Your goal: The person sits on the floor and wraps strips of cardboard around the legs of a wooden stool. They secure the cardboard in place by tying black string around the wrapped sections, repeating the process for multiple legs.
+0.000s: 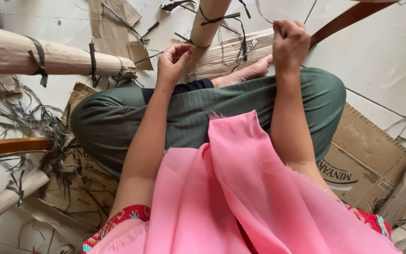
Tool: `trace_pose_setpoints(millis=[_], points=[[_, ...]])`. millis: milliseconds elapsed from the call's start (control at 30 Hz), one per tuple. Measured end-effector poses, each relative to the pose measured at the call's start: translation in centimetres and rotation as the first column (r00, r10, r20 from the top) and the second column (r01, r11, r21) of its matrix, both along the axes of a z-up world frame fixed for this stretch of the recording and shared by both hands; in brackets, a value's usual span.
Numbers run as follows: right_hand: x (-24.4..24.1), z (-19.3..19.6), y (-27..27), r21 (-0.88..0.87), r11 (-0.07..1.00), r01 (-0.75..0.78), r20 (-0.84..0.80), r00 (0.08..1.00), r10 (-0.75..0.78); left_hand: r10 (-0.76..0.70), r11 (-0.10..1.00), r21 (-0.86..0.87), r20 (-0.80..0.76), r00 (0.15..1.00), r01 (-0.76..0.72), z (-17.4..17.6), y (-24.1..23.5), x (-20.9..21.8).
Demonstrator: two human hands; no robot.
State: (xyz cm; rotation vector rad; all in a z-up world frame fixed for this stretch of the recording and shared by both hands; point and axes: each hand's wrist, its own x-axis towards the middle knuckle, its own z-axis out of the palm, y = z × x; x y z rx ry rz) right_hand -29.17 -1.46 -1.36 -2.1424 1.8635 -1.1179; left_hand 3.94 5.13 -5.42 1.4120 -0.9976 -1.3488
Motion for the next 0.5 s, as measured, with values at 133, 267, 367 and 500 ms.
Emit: trace_pose_setpoints(millis=[133, 267, 367, 500], points=[[2.7, -1.5, -0.9, -0.113, 0.993, -0.029, -0.053, 0.998, 0.023, -0.005, 1.000, -0.007, 0.006, 1.000, 0.005, 0.1, 0.0, -0.1], [4.1, -3.5, -1.3, -0.159, 0.985, -0.064, -0.033, 0.998, 0.059, 0.009, 1.000, -0.012, 0.018, 1.000, -0.009, 0.4, 0.1, 0.0], [4.3, -4.1, -1.4, -0.168, 0.985, -0.047, -0.016, 0.999, 0.045, 0.014, 1.000, -0.011, 0.040, 0.999, -0.013, 0.8, 0.1, 0.0], [4.8, -3.7, -1.4, -0.186, 0.982, -0.033, 0.033, 0.999, 0.040, 0.041, 0.999, -0.016, 0.095, 0.995, -0.040, 0.8, 0.0, 0.0]])
